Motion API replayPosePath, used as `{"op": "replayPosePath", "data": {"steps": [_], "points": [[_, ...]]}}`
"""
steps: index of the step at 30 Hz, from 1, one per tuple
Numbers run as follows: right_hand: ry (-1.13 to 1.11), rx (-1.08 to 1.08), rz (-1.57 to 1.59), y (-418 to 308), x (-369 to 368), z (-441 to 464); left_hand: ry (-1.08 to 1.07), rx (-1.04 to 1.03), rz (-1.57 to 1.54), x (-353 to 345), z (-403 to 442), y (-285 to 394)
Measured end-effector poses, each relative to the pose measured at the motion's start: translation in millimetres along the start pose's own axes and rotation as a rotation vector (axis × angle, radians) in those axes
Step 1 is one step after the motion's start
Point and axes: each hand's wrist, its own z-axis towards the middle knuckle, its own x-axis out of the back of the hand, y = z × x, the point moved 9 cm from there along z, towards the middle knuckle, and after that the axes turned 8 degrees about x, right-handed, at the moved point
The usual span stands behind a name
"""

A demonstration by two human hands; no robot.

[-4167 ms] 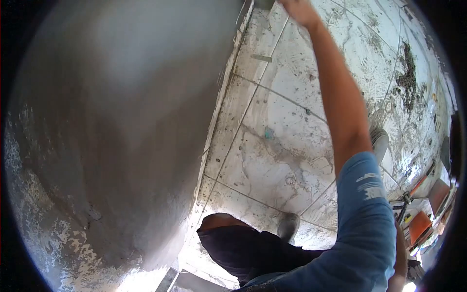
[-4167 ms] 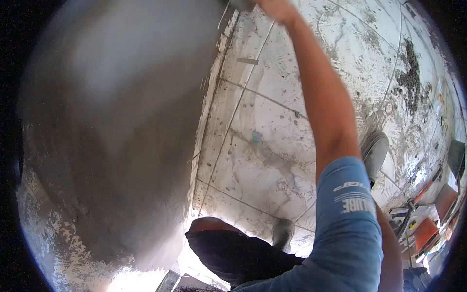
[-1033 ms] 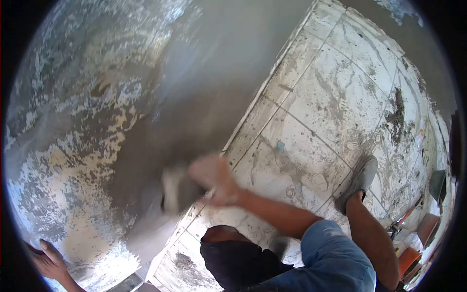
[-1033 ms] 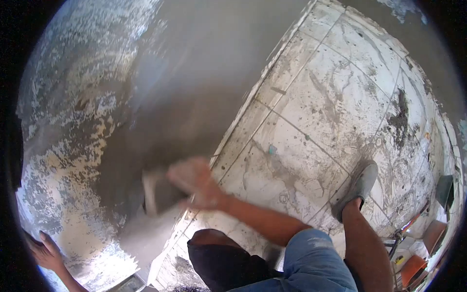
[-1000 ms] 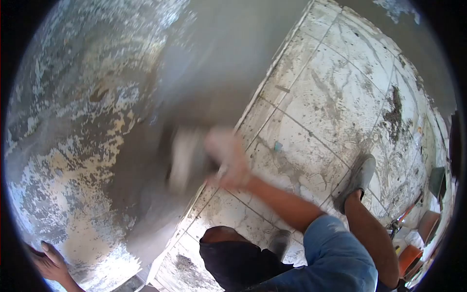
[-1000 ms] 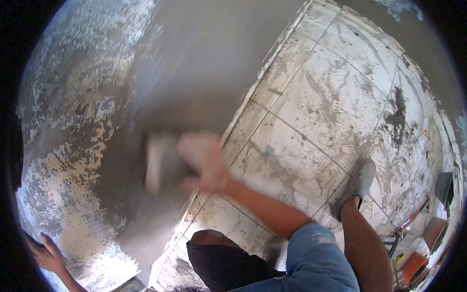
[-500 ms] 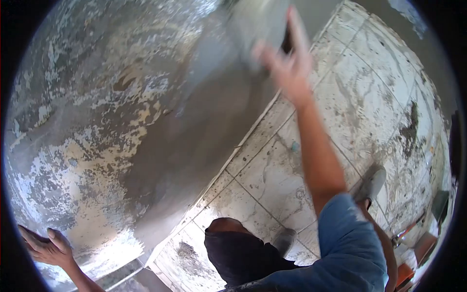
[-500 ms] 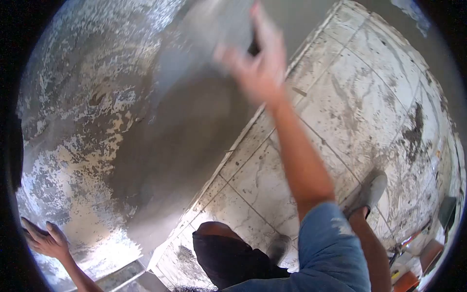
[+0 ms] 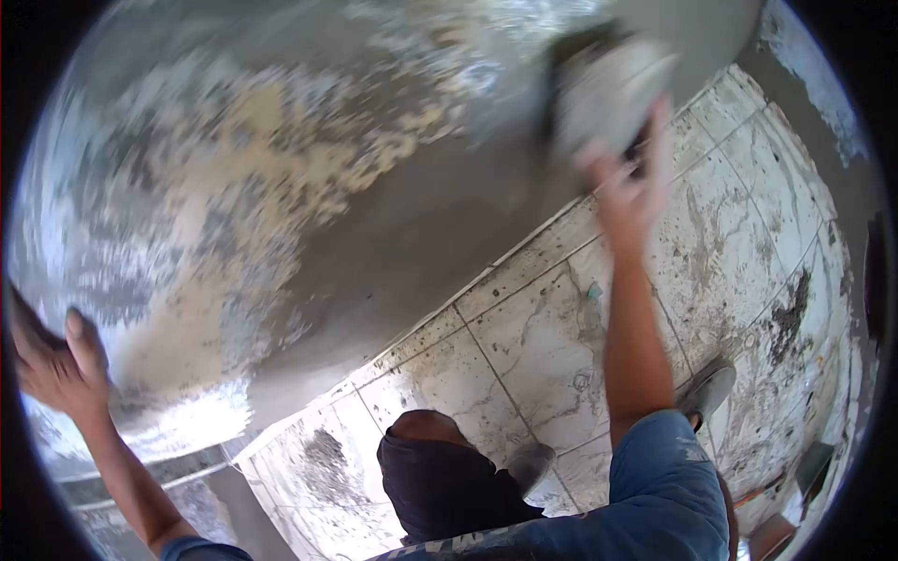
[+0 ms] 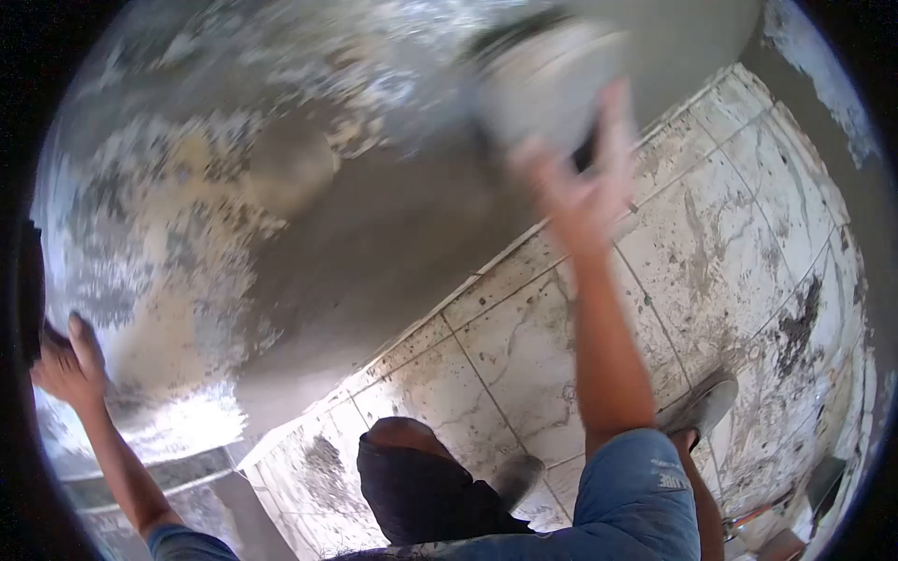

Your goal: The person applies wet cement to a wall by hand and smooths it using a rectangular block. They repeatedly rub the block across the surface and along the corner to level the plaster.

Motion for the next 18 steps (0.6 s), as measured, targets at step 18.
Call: {"op": "replayPosePath", "data": {"steps": [18], "points": [[-0.747, 0.246, 0.547, -336.6, -149.2, -309.4, 0.212, -0.287, 0.018, 5.4, 12.9, 28.1]]}}
